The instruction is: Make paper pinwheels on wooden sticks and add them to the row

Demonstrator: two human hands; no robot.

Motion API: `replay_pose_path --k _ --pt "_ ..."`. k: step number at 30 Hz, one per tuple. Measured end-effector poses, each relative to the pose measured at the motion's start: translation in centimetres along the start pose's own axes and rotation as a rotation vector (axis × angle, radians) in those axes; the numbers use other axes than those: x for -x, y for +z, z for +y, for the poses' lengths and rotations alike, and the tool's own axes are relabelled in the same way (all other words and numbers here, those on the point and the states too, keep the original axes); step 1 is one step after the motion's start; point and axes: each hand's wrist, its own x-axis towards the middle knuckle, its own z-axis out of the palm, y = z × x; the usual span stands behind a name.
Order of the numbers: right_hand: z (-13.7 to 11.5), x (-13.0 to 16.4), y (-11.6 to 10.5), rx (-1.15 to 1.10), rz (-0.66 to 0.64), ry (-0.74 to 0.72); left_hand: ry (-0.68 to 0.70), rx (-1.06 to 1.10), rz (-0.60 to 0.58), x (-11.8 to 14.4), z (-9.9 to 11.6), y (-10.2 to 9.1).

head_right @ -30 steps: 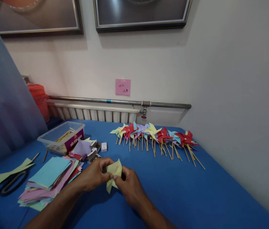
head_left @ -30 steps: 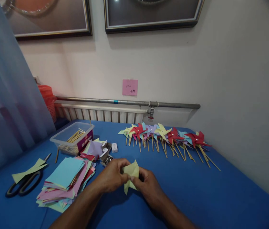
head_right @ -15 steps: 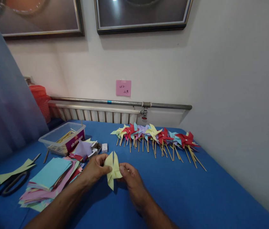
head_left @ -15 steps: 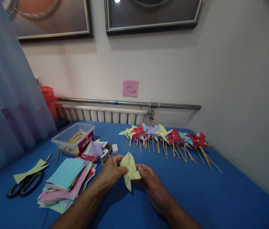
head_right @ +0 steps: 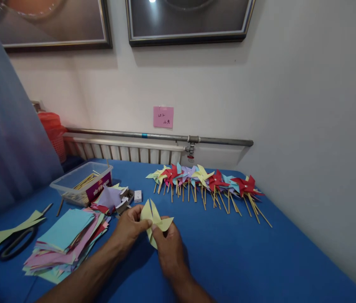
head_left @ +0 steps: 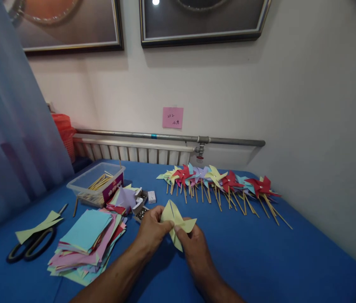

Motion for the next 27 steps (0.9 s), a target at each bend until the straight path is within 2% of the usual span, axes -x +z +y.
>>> replay_pose_path --k 6,10,14,21,27 --pt "0.8 -0.4 -0.4 -0.051 0.049 0.012 -0.024 0.042 0.011 0.3 0.0 0.6" --pt "1.3 -0.7 -0.9 -0.057 0.05 0.013 0.005 0.034 0.015 0.2 0.0 0.0" --pt "1.3 -0.8 -1.3 -0.049 0.043 0.031 0.009 -0.062 0.051 -0.2 0.2 -0.9" --pt "0.2 -0.8 -1.2 -0.014 0.048 0.044 -0.013 -0.067 -0.057 -0.8 -1.4 -1.2" --pt "0.2 -0.9 -0.9 0.092 0.082 0.035 -0.063 -0.1 -0.065 -0.8 -1.4 -1.3"
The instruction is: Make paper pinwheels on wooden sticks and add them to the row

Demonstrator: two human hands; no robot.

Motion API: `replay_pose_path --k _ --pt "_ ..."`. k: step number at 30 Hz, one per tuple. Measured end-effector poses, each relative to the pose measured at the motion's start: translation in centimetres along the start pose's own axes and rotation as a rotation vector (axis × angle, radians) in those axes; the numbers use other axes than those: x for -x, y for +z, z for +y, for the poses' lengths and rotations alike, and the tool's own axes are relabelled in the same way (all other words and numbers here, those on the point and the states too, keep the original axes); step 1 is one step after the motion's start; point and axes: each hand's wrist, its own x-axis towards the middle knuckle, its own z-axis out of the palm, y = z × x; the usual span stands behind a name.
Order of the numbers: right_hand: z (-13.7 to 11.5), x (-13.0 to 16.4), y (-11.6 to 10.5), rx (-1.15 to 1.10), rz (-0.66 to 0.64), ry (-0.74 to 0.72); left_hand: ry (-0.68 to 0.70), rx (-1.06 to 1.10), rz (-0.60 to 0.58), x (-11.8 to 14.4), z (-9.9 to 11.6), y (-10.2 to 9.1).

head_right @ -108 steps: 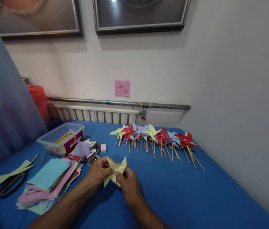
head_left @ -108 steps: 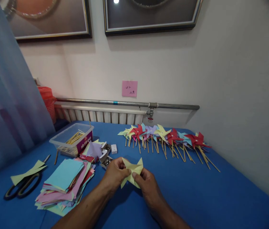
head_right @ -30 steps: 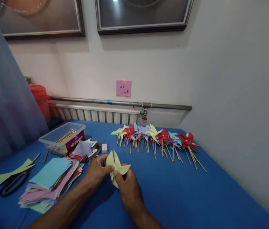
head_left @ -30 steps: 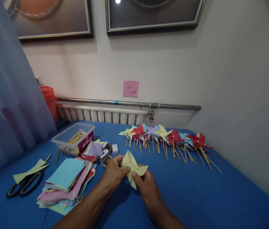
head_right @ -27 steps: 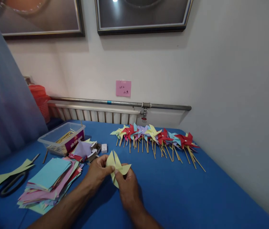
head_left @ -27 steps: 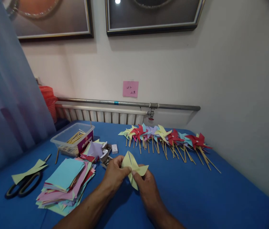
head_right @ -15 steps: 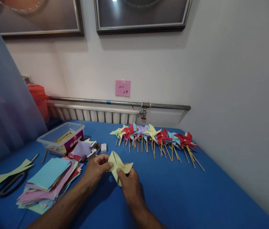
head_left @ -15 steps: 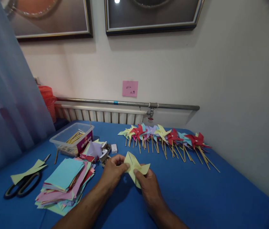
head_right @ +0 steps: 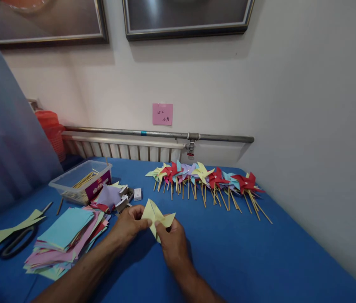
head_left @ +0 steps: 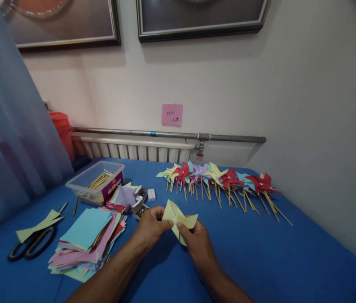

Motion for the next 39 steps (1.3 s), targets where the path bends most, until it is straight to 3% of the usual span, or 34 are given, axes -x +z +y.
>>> replay_pose_path --k 7,15,21,25,28,32,39 --pt "0.3 -0.1 -0.4 -0.023 -0.004 -0.025 -0.021 0.064 -0.052 0.2 -0.3 0.5" --pt "-0.9 0.9 0.2 -0.338 -0.139 0.124 -0.033 0.055 0.044 1.0 2.1 0.4" --pt "-1.7 1.1 -0.2 -0.458 -0.182 0.267 -0.004 0.033 0.065 0.9 1.6 0.7" --pt "-1.5 0.9 -0.7 -0.515 -0.166 0.324 0.102 -0.033 0.169 1.0 1.5 0.4" --pt "-1.3 0.8 -0.9 -0.542 -0.143 0.343 0.243 -0.202 0.242 1.4 2.1 0.1" --pt "-1.2 0.7 -0.9 -0.555 -0.096 0.325 0.24 -0.358 0.121 2.1 2.7 0.3" --pt "-1.1 0.8 -0.5 -0.55 -0.134 0.22 0.127 -0.347 0.023 2.6 1.8 1.7"
